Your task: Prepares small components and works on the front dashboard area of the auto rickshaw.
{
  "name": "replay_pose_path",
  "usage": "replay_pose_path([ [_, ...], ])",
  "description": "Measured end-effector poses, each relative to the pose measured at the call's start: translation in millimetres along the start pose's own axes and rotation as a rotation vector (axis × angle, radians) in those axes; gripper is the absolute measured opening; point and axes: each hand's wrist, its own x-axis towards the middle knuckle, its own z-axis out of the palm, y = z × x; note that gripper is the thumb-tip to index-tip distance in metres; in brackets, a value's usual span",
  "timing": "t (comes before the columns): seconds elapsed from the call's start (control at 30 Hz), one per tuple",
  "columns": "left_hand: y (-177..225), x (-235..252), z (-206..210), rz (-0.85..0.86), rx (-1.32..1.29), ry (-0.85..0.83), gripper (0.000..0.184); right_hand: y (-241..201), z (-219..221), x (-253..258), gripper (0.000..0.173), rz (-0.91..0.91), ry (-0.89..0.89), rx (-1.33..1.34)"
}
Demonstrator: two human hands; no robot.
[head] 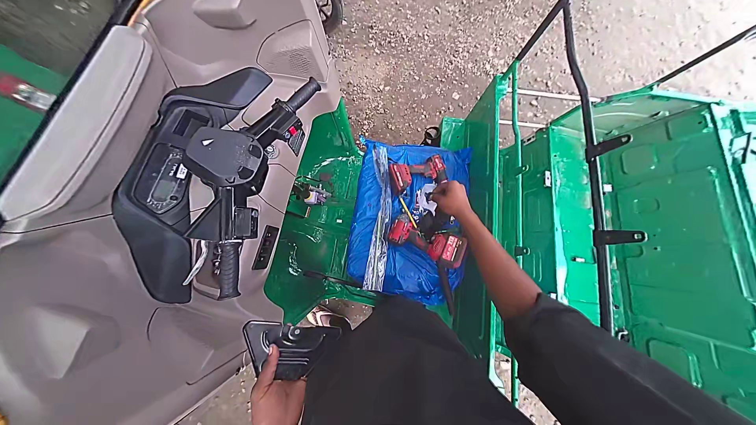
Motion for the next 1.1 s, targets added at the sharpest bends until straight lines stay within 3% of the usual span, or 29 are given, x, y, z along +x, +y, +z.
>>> replay_pose_path([
  [0.23, -6, -2, 4, -0.007, 0.025, -0.038, 0.019, 8, 33, 11, 0.013, -0.057, 0.115, 0.025],
  [0.37, -13, 7, 11, -0.03, -0.051, -0.229, 0.028, -32, 66, -42, 0.014, -0.101, 0.092, 0.136],
  [0.47, -20, 23, 15, -0.118, -0.077, -0.499, 0.048, -89, 95, -109, 0.018, -0.199, -0.392, 0.533],
  [0.53, -25, 29, 25, -0.158, -0.031, -0.588, 0.06, -117, 118, -146, 0.018, -0.271, -0.695, 0.813],
  [0.63, -31, 24, 46, -0.111, 0.123, -0.435, 0.058, -140, 138, -180, 0.016, -0.32, -0.832, 0.922],
  [0.77, -37, 21, 67, -0.052, 0.315, -0.281, 0.056, -139, 137, -189, 0.013, -0.332, -0.687, 0.77],
  [0.93, -50, 26, 65, 0.01, 0.479, -0.322, 0.045, -120, 133, -177, 0.012, -0.379, -0.766, 0.768],
  [1.03, -54, 23, 64, 0.016, 0.492, -0.244, 0.035, -111, 133, -174, 0.016, -0.358, -0.873, 0.781],
  [1.1, -51, 24, 62, 0.023, 0.481, -0.206, 0.031, -101, 128, -164, 0.021, -0.332, -0.768, 0.672],
])
